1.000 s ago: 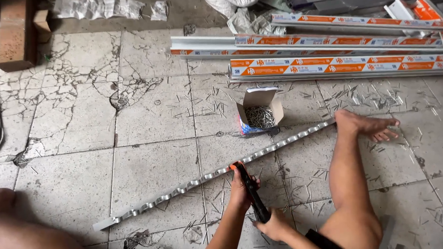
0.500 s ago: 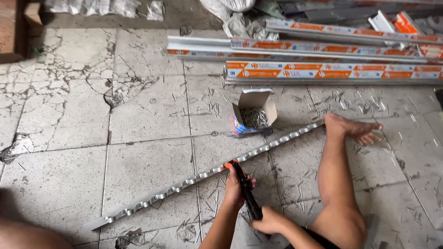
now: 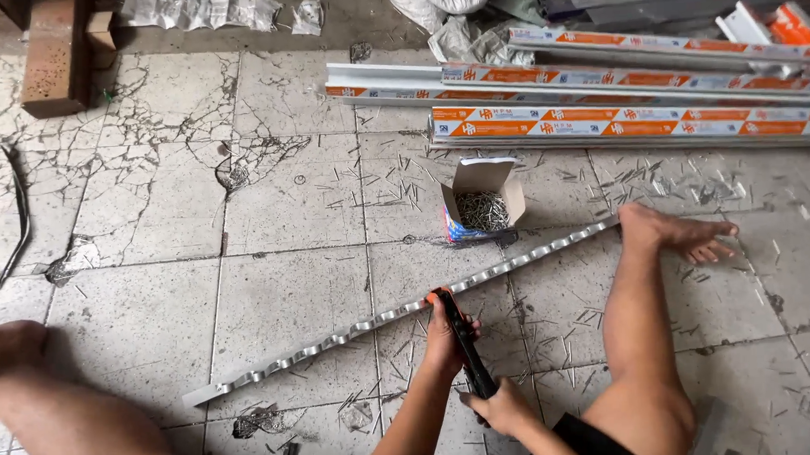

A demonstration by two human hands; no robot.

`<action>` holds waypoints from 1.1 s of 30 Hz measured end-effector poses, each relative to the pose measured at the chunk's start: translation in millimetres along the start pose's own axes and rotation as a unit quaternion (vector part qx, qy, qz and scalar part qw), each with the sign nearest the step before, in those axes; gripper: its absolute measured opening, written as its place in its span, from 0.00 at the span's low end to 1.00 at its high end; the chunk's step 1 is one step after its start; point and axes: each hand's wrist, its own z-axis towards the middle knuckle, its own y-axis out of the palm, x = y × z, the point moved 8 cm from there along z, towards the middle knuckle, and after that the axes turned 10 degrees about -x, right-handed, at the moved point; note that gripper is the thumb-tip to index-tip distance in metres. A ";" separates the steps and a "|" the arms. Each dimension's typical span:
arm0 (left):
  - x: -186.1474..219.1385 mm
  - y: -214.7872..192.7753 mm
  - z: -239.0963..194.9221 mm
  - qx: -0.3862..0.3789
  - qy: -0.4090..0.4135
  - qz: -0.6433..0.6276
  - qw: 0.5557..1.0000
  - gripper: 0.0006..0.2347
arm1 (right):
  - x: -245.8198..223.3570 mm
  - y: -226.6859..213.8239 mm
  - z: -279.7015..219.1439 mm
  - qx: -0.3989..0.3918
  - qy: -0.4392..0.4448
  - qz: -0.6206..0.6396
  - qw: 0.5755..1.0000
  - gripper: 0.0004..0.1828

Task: Using a hand riveter to fasten metal components together with rivets

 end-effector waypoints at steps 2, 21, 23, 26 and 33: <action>-2.3 -6.0 6.6 0.000 0.007 0.014 1.000 0.30 | -4.6 1.6 1.6 0.008 -0.008 -0.002 1.000 0.13; 62.2 147.3 -70.8 -0.251 0.121 0.445 0.851 0.13 | -43.9 -6.7 -17.9 0.047 -0.212 0.105 0.971 0.08; 67.0 166.3 -80.8 -0.275 0.180 0.664 0.671 0.26 | -34.1 -20.1 -22.3 0.082 -0.244 0.187 0.948 0.10; 105.8 127.7 -65.8 -0.125 0.246 0.801 0.531 0.23 | -37.2 -26.1 -33.7 0.041 -0.248 0.243 0.937 0.10; 158.7 -3.4 -29.3 0.065 0.126 0.909 0.393 0.24 | -22.2 -32.0 -40.4 0.041 -0.193 0.225 0.954 0.11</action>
